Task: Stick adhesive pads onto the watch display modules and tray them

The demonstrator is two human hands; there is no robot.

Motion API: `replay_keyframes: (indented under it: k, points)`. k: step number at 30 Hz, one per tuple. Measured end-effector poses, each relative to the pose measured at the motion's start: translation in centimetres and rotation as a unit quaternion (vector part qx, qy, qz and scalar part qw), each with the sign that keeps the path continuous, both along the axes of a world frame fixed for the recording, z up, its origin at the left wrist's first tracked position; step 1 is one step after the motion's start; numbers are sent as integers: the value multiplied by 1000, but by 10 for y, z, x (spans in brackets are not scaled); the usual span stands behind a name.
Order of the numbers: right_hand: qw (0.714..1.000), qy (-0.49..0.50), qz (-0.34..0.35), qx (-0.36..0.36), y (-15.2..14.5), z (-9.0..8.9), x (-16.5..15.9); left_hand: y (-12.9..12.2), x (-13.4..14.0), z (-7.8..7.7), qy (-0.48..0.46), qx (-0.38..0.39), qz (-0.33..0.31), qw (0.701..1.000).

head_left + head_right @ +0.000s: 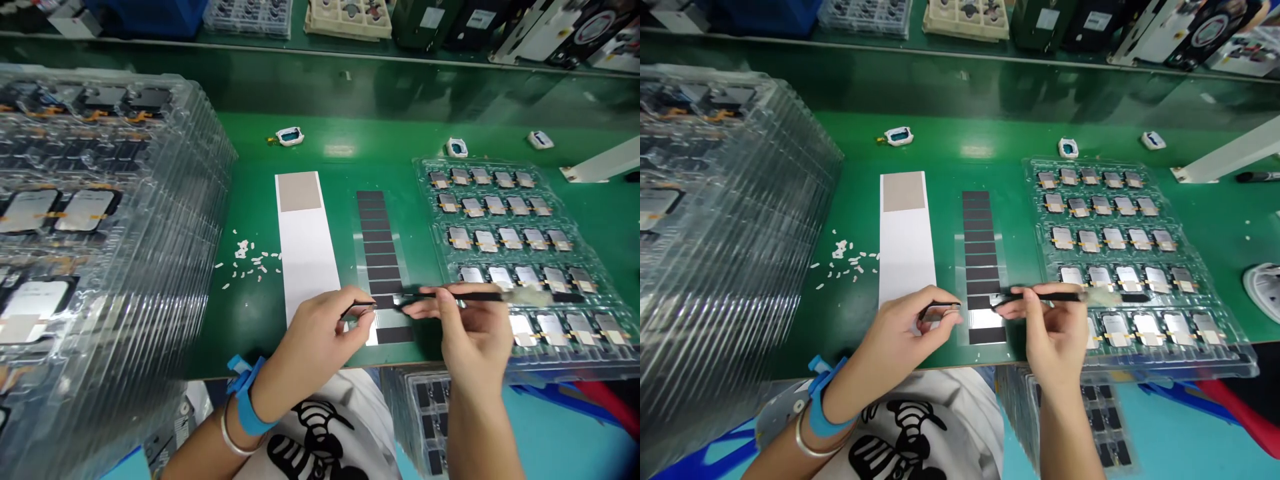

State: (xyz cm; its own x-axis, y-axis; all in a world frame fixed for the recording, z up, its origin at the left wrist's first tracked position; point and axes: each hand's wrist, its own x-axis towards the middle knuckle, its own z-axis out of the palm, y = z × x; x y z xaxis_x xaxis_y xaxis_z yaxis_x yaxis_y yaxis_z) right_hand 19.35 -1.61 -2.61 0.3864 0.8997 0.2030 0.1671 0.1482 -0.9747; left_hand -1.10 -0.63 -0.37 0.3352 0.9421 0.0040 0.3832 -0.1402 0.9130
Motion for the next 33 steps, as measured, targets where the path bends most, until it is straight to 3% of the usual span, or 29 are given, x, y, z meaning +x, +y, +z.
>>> replay_keyframes:
  k: [5, 9, 12, 18, 33]
  points:
    - [992, 20, -49, 116, -5, 28, -37, 1, -18, 4, -20, 32, 34, 999]
    - [983, 60, 53, 164, -7, 42, -81, 0, -25, 3, -24, 85, 39, 995]
    - [980, 55, 78, 172, -6, 40, -103, 0, -25, 1, -23, 112, 73, 991]
    - [979, 56, 40, 194, -1, 33, -118, 0, -23, -2, -10, 115, 123, 986]
    - [979, 33, 12, 202, 3, 29, -128, -3, -29, -1, -48, 96, 84, 991]
